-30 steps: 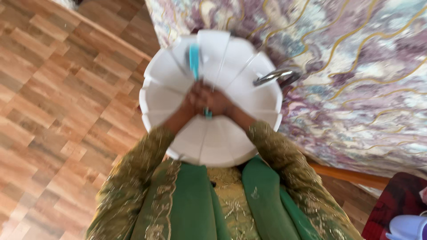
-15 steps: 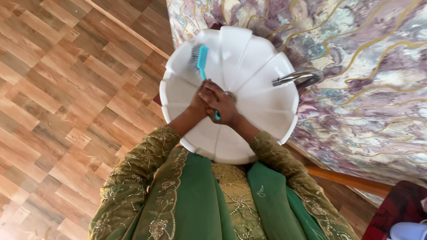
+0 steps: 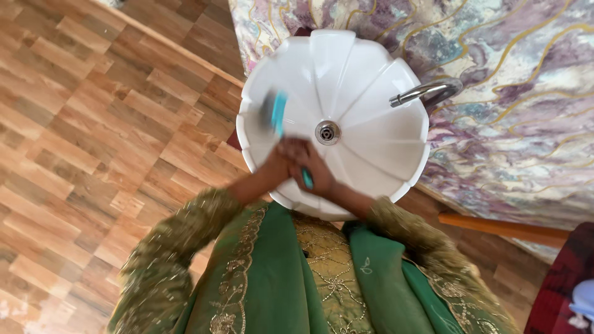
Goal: The person scrubs the interior, edges, and drain area of a white flower-shaped sink using a blue brush.
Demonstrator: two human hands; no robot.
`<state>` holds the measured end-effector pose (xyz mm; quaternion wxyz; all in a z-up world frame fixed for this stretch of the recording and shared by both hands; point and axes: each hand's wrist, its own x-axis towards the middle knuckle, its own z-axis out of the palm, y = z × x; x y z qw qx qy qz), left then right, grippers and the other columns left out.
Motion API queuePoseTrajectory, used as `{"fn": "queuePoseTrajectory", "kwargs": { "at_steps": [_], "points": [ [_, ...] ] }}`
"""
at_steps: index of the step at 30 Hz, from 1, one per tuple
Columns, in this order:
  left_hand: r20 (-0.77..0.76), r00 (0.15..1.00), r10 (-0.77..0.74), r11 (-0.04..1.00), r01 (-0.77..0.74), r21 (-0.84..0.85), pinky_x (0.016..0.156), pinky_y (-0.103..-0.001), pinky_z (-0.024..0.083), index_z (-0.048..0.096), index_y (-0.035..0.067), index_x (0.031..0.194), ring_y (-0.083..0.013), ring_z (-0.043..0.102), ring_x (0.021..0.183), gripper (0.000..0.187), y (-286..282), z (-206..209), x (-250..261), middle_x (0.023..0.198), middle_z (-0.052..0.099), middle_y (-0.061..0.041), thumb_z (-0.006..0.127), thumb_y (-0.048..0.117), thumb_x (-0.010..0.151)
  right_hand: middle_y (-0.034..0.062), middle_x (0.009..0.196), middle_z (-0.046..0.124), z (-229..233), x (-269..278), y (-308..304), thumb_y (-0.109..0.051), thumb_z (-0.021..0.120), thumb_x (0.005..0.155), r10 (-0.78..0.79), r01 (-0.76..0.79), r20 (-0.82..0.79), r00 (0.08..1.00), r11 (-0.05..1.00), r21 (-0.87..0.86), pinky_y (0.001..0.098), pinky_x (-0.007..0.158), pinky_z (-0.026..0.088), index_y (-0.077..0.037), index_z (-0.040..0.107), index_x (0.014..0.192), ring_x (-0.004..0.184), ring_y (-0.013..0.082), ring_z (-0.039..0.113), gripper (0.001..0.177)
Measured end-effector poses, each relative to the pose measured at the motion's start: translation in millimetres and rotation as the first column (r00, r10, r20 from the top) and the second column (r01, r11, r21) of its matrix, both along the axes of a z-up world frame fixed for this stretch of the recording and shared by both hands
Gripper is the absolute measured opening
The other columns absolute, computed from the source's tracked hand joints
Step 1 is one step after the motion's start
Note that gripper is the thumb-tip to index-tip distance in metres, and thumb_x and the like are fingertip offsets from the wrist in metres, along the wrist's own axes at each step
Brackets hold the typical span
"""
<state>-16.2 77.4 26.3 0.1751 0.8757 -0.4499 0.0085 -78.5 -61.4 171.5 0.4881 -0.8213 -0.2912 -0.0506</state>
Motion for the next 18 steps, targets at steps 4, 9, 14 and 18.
{"fn": "queuePoseTrajectory", "kwargs": {
  "at_steps": [4,9,14,18],
  "points": [
    [0.012,0.999,-0.050,0.996,0.051,-0.068,0.107,-0.056,0.034,0.064,0.005,0.121,-0.0358,0.050,0.119,0.093,20,5,-57,0.121,0.062,-0.018,0.066,0.069,0.054,0.0277,0.148,0.039,9,-28,6,-0.022,0.076,0.082,0.129,-0.128,0.020,0.991,0.991,-0.047,0.0529,0.118,0.032,-0.013,0.050,0.148,0.140,0.0467,0.038,0.072],
    [0.108,0.994,0.026,0.997,-0.018,-0.074,0.103,-0.052,0.038,0.069,0.008,0.112,-0.0327,0.053,0.113,0.087,7,4,51,0.115,0.064,-0.015,0.070,0.068,0.049,0.0235,0.155,0.044,0,26,13,-0.021,0.068,0.096,-0.036,0.046,0.092,0.995,0.993,-0.111,0.0465,0.126,0.039,-0.013,0.055,0.151,0.147,0.0408,0.044,0.057],
    [-0.147,0.976,-0.162,0.959,0.120,-0.257,0.097,-0.047,0.041,0.072,0.014,0.104,-0.0282,0.055,0.108,0.072,4,8,-46,0.110,0.064,-0.008,0.075,0.061,0.050,0.0218,0.154,0.050,20,-31,-4,-0.018,0.058,0.096,0.052,-0.050,-0.059,0.997,0.998,0.030,0.0476,0.125,0.038,-0.008,0.052,0.150,0.146,0.0399,0.047,0.055],
    [-0.342,0.901,-0.268,0.909,0.119,-0.400,0.093,-0.044,0.044,0.074,0.019,0.098,-0.0247,0.057,0.105,0.059,16,9,-13,0.106,0.064,-0.002,0.078,0.056,0.051,0.0212,0.155,0.050,-4,-13,3,-0.015,0.060,0.096,0.075,-0.076,0.039,0.996,0.996,0.049,0.0488,0.125,0.034,-0.013,0.057,0.131,0.146,0.0421,0.044,0.035]
  ]
}}
